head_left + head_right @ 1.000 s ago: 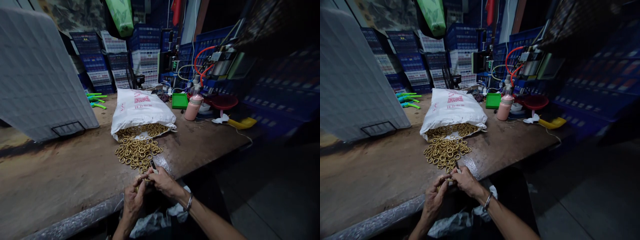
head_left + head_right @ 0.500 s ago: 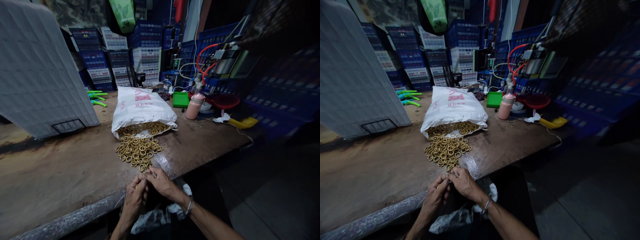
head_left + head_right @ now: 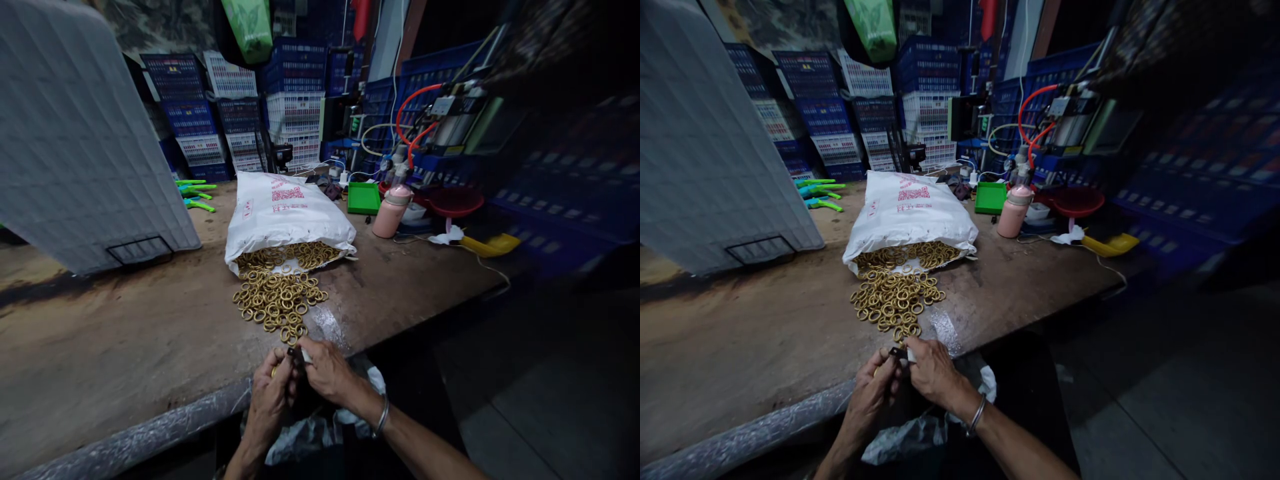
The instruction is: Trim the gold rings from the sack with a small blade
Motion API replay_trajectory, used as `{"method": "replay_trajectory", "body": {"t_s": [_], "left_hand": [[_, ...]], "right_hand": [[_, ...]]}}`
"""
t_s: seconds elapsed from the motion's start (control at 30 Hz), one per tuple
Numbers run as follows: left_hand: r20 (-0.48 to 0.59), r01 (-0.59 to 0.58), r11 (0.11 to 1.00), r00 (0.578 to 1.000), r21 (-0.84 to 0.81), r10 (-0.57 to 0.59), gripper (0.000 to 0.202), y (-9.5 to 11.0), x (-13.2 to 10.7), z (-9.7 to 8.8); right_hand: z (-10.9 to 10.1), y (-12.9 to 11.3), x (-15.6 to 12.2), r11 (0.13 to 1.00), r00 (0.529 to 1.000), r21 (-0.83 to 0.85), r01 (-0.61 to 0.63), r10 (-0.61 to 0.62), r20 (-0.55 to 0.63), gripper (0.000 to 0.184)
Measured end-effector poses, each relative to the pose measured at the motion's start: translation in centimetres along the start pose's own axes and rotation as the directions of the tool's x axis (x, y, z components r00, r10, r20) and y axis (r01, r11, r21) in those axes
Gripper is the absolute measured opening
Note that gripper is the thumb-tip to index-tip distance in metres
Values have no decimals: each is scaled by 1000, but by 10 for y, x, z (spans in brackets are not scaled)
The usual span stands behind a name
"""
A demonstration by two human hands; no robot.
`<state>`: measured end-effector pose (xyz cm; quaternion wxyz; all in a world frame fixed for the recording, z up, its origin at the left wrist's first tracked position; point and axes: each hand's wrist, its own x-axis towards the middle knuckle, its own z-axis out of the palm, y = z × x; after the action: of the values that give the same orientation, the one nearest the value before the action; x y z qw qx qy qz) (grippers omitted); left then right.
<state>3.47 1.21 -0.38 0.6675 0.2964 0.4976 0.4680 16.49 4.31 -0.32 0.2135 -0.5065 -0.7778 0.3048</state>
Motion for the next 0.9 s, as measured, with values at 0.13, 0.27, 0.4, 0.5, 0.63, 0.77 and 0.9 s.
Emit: {"method": "replay_trajectory", "body": {"t_s": [0.13, 0.27, 0.4, 0.5, 0.63, 0.77, 0.9], "left_hand": [[-20, -4, 1000, 1000, 3, 4, 36, -2, 2, -1], [-21, -12, 1000, 1000, 23, 13, 34, -4, 3, -2], [-24, -41, 996, 999, 75, 42, 34, -3, 4, -3], [-17, -74, 994, 997, 81, 76, 34, -2, 3, -2], [13, -78, 992, 997, 102, 77, 34, 3, -6, 1], [92, -87, 993, 993, 77, 80, 34, 3, -24, 8], [174, 195, 978, 968, -76, -180, 32, -16, -32, 9]], "right_hand": [[1, -1, -3, 991, 1000, -134, 6, -2, 30, 32], [-1, -4, -2, 986, 999, -167, 2, 5, 41, 33], [-2, -5, -2, 985, 998, -170, 8, 2, 56, 31], [-1, -5, -1, 986, 997, -165, -6, 18, 69, 29], [-4, -4, 1, 975, 994, -218, -52, 72, 85, 28], [-10, 1, 6, 942, 990, -319, -108, 133, 56, 27], [-12, 10, 16, 923, 981, -331, -195, 182, -70, 23]]}}
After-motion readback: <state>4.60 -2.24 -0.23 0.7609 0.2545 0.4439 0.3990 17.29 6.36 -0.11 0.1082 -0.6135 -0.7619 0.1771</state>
